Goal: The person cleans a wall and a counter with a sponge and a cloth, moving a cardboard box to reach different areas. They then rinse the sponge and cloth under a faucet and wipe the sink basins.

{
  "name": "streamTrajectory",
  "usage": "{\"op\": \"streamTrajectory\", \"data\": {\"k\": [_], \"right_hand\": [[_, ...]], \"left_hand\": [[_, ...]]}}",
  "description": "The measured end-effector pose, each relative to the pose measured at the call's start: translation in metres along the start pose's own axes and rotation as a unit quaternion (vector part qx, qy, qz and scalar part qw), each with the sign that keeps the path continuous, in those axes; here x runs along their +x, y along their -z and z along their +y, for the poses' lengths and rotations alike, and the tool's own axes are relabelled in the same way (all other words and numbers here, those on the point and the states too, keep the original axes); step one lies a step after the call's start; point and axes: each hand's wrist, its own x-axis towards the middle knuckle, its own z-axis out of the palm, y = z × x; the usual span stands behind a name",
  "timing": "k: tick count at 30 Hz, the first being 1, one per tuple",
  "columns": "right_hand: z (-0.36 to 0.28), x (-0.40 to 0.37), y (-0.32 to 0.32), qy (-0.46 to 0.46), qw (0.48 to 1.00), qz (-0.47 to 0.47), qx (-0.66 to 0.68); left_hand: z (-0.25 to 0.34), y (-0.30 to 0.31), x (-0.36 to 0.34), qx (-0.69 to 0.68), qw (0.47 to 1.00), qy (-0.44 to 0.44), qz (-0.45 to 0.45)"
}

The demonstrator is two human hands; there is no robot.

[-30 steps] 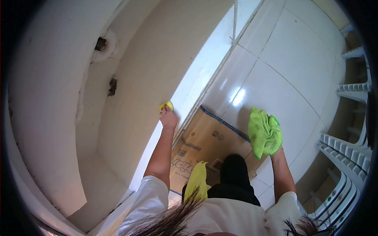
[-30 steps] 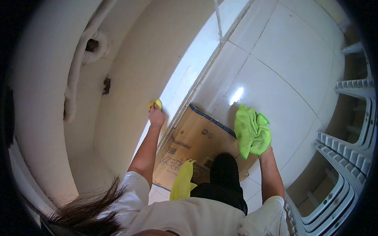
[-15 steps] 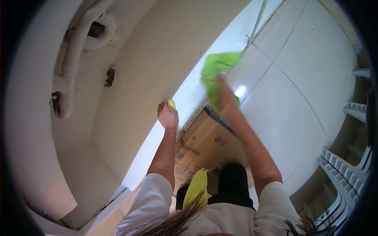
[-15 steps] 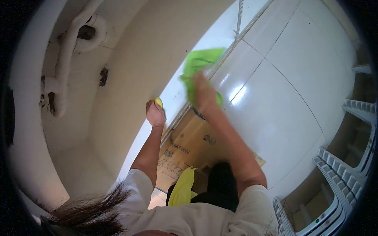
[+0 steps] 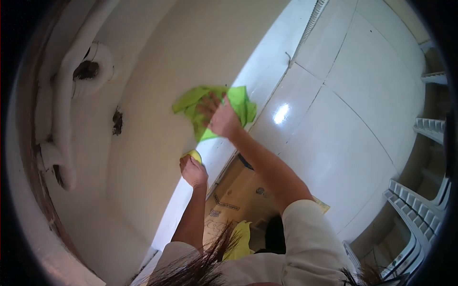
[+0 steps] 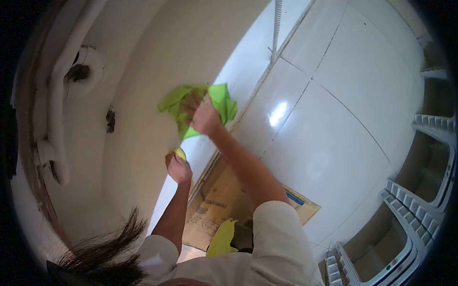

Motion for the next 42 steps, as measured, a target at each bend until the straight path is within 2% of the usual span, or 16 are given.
{"op": "streamTrajectory", "data": {"k": [5,7,10,12,14,17,21,23,27,28,33,36,38,40,41,42], "right_hand": [[0.114,0.031,0.034,-0.218,0.974,0.052,-0.044],[0.158,0.039,0.029,-0.266,0.95,0.155,-0.052],[0.182,0.045,0.032,-0.322,0.928,0.173,-0.067],[0.176,0.049,0.022,-0.346,0.903,0.243,-0.071],[0.153,0.041,0.011,-0.34,0.91,0.231,-0.047],[0.09,0.007,0.009,-0.289,0.929,0.226,0.042],[0.028,-0.03,-0.01,-0.205,0.944,0.237,0.101],[0.019,-0.034,-0.004,-0.218,0.937,0.245,0.119],[0.019,-0.035,0.001,-0.223,0.936,0.242,0.125],[0.019,-0.035,-0.001,-0.224,0.937,0.236,0.125],[0.023,-0.035,0.0,-0.233,0.933,0.245,0.125],[0.016,-0.049,0.017,-0.218,0.919,0.256,0.205],[0.014,-0.073,0.019,-0.168,0.904,0.307,0.246],[-0.017,-0.12,0.002,-0.199,0.866,0.295,0.351],[-0.029,-0.15,0.009,-0.224,0.868,0.157,0.416],[-0.046,-0.186,0.009,-0.232,0.845,0.118,0.466]], "left_hand": [[0.001,-0.002,0.001,0.011,1.0,0.009,-0.012],[-0.001,-0.004,-0.001,0.017,1.0,0.015,-0.013],[-0.002,-0.006,0.0,0.027,0.999,0.022,-0.017],[-0.006,-0.007,-0.003,0.029,0.999,0.017,-0.025],[-0.009,-0.013,-0.003,0.047,0.998,0.037,-0.032],[0.003,-0.004,0.0,0.043,0.999,-0.003,0.003],[0.001,-0.006,-0.002,0.051,0.998,0.017,-0.037],[0.004,-0.007,-0.004,0.036,0.998,0.046,-0.016],[0.009,-0.003,-0.002,0.039,0.999,0.033,-0.006],[0.006,-0.006,-0.002,0.047,0.999,0.0,0.01],[0.002,-0.013,-0.004,0.006,1.0,0.02,0.004],[-0.01,-0.015,-0.007,0.01,1.0,0.018,-0.007],[-0.032,-0.033,-0.012,0.044,0.997,0.055,-0.027],[-0.02,-0.022,-0.011,0.043,0.998,0.048,-0.02],[-0.01,-0.018,-0.008,0.034,0.999,0.038,-0.01],[-0.008,-0.014,-0.007,0.039,0.999,0.035,-0.014]]}}
